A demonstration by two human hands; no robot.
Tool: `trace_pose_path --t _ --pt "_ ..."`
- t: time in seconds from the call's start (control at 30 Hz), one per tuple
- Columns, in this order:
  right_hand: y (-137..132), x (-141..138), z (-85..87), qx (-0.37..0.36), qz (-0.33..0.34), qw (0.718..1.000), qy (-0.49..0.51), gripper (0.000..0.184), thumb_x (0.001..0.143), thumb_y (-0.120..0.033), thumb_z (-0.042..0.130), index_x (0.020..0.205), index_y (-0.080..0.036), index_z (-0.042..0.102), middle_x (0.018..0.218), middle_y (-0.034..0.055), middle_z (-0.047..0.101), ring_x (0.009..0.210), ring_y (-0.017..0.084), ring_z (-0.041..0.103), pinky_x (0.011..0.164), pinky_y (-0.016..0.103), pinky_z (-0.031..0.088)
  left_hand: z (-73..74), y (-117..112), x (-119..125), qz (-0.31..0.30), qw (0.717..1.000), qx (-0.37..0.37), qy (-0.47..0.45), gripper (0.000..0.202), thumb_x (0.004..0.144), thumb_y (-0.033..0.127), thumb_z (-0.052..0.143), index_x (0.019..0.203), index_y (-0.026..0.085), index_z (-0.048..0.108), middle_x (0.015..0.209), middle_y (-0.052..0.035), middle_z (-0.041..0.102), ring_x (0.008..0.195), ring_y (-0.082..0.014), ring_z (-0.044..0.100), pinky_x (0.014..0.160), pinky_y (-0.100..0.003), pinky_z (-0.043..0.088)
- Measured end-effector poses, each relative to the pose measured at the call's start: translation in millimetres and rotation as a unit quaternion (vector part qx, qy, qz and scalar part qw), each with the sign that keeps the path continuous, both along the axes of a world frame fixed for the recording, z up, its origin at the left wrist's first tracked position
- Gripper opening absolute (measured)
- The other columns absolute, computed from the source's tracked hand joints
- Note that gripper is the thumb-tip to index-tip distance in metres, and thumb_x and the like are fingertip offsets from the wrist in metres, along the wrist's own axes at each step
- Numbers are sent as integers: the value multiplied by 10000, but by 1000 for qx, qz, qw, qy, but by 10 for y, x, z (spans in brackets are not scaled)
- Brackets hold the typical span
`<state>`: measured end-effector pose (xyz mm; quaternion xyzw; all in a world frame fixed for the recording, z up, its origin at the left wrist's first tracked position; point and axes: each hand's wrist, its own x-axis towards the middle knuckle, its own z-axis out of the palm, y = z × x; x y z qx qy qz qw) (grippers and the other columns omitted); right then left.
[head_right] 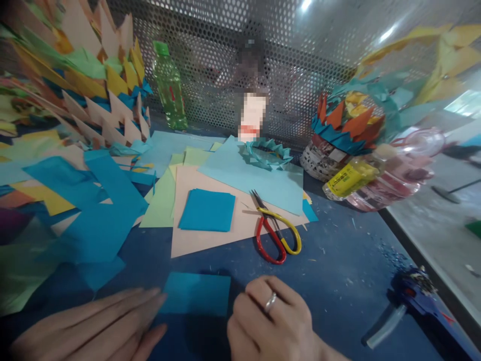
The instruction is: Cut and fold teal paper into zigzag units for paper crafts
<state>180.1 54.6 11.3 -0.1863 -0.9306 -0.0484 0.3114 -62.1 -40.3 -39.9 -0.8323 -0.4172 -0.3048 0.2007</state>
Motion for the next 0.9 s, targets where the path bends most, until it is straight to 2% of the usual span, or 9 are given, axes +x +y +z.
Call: trace_pose_path --t 0.07,0.13,0.3,0.47,0.67,0.77,0.9 --pt "15 -16 60 -40 -10 998 44 187 818 -39 540 762 -161 670 709 33 680 690 160 589 651 306 467 17 33 28 10 1000 19 -13 15 793 173 710 778 173 705 884 -17 744 858 -180 689 962 -324 506" --pt "25 -52 92 -76 -27 996 42 183 836 -96 562 947 -160 693 875 52 723 804 184 627 752 330 478 46 58 56 13 999 28 -28 30 782 167 726 769 170 700 866 -11 742 827 -173 688 923 -318 520" --pt "38 -137 40 -136 -66 987 -49 350 905 -387 581 1168 -162 632 1059 81 717 942 232 633 852 371 443 200 80 83 9 998 13 -59 57 828 170 675 779 148 693 870 -19 744 801 -180 693 831 -322 526" --pt "31 -160 -26 -145 -56 987 -46 397 892 -447 613 1175 -169 607 1032 68 715 935 233 622 883 383 388 363 103 69 -5 997 18 -78 96 844 155 634 756 152 672 794 4 739 786 -152 704 808 -285 524" --pt "9 -141 -23 -170 40 985 3 200 932 -128 514 1088 -173 631 857 26 686 820 166 591 822 336 363 450 81 45 22 991 -22 -132 118 864 143 581 781 192 648 798 11 734 854 -148 711 838 -264 534" --pt "26 -120 -9 -153 69 986 19 203 943 -107 465 955 -181 654 847 32 690 836 169 592 833 344 354 488 83 21 14 992 -29 -119 90 861 157 578 828 189 656 847 -5 732 906 -150 701 883 -259 526" --pt "44 -129 -9 -149 40 988 16 208 951 -111 452 924 -198 639 881 21 714 855 158 603 859 337 362 449 85 -16 -21 994 -31 -99 103 838 154 579 879 187 668 859 -3 723 943 -160 699 906 -256 540"
